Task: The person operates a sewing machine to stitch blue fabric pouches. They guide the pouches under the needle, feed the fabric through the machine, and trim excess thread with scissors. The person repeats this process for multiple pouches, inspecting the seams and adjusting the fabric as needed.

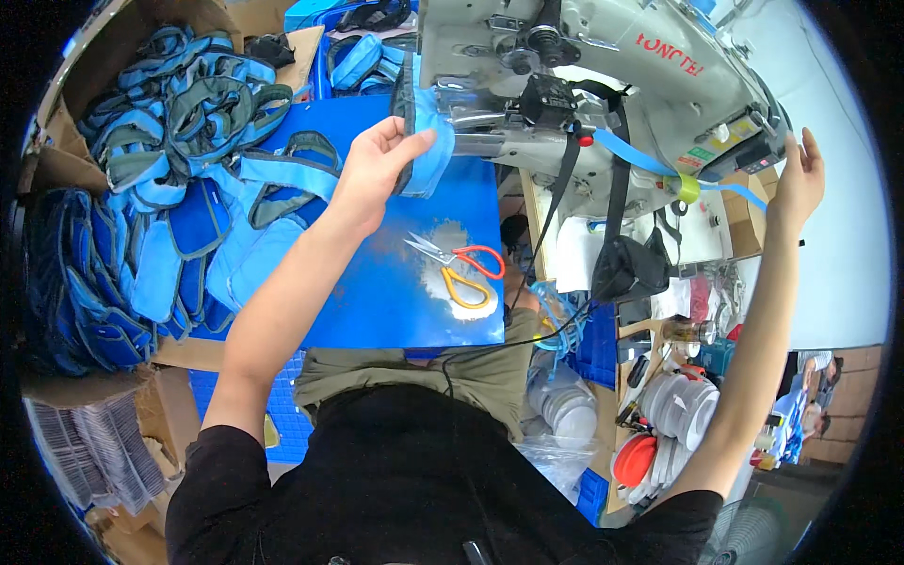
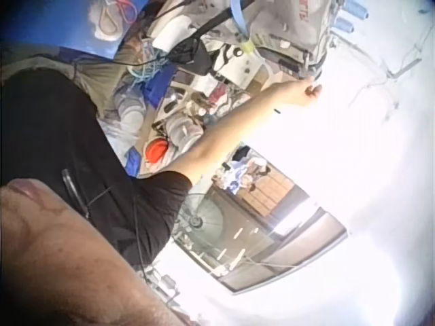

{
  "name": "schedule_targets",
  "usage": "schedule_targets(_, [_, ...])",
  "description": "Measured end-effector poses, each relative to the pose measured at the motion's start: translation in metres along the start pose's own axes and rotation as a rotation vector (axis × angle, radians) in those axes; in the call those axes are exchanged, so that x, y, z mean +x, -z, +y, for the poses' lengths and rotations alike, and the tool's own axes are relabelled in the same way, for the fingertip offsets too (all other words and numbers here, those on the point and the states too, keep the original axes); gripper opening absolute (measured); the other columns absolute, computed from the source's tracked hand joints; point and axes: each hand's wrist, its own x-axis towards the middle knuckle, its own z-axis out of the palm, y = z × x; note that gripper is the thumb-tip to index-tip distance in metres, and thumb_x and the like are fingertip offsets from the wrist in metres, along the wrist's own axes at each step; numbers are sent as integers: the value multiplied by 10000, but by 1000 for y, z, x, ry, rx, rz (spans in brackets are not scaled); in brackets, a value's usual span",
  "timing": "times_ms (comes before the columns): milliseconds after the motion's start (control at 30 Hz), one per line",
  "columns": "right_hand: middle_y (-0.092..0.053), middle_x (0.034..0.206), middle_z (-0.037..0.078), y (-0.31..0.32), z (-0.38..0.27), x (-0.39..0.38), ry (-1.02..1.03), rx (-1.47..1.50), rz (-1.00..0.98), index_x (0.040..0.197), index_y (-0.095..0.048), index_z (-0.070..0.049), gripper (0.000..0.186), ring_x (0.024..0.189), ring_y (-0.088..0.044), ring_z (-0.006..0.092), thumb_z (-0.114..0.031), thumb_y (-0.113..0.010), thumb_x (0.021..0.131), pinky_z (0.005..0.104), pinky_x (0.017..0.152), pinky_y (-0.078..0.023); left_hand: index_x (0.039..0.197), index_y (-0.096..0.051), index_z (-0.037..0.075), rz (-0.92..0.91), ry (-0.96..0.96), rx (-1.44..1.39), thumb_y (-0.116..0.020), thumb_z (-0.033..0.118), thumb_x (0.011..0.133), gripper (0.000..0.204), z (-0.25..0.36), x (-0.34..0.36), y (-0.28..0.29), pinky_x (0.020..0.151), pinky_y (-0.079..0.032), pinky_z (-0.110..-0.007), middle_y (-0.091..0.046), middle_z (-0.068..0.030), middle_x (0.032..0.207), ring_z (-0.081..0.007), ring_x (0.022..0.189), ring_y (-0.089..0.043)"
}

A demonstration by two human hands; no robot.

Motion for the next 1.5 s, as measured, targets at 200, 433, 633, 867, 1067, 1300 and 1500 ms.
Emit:
schedule_targets(200, [-671,1265,155,8,101,153,-427,-177,-282,1313,-633,39,591,1135,-631,224,-437,-674,965,350,1041,-452,1137,-681,11,-64,-84,121,-754,144,941,248,-5,-3,-1,764,-519,-217,-726,-11,974,-50,859,-642])
schedule_targets(433, [-680,1135,95,5,138,87,-506,403,-66,1231,-648,3,457,990,-627,185,-405,-507,1082,368,923,-490,1043,-716,3,16,-188,155,-734,106,949,140,-15,-16,-7,648,-449,-203,-698,25,874,-14,762,-575])
schedule_targets(633, [-691,1156,100,14,107,15,-433,173,146,1243,-653,2,500,1049,-619,200,-433,-516,1041,328,918,-465,1185,-680,9,-13,-7,141,-707,131,986,235,-43,-69,27,739,-506,-248,-719,-13,1002,-58,864,-628])
schedule_targets(867, [-670,1108,132,-57,-63,-343,-66,-27,-521,1216,-649,-41,299,1076,-649,258,-23,-658,918,349,948,-500,1423,-541,31,128,263,-523,-531,309,1079,442,-35,-134,76,1067,-503,-453,-652,-130,1356,-285,1222,-643])
schedule_targets(1067, [-570,1191,179,-102,-51,-446,-48,-199,-1108,1314,-572,-65,556,1160,-586,380,-102,-792,805,450,945,-534,1384,-579,-7,-165,316,-915,-473,251,1072,419,-25,-133,91,1124,-450,-540,-611,-203,1409,-351,1298,-590])
schedule_targets(1300, [-679,891,179,-96,-40,-464,-165,-185,-1196,1431,-485,-20,710,755,-692,368,-88,-775,786,449,737,-574,1358,-598,-12,-162,287,-917,-473,226,1073,392,-29,-130,93,1105,-473,-522,-639,-199,1370,-345,1259,-619])
schedule_targets(1500, [-666,824,77,-72,-53,-450,-663,340,-1150,1429,-507,-18,673,763,-641,145,-164,-751,819,297,721,-514,1338,-620,8,-173,281,-872,-486,270,1088,385,-26,-127,79,1086,-491,-510,-656,-176,1352,-327,1232,-638])
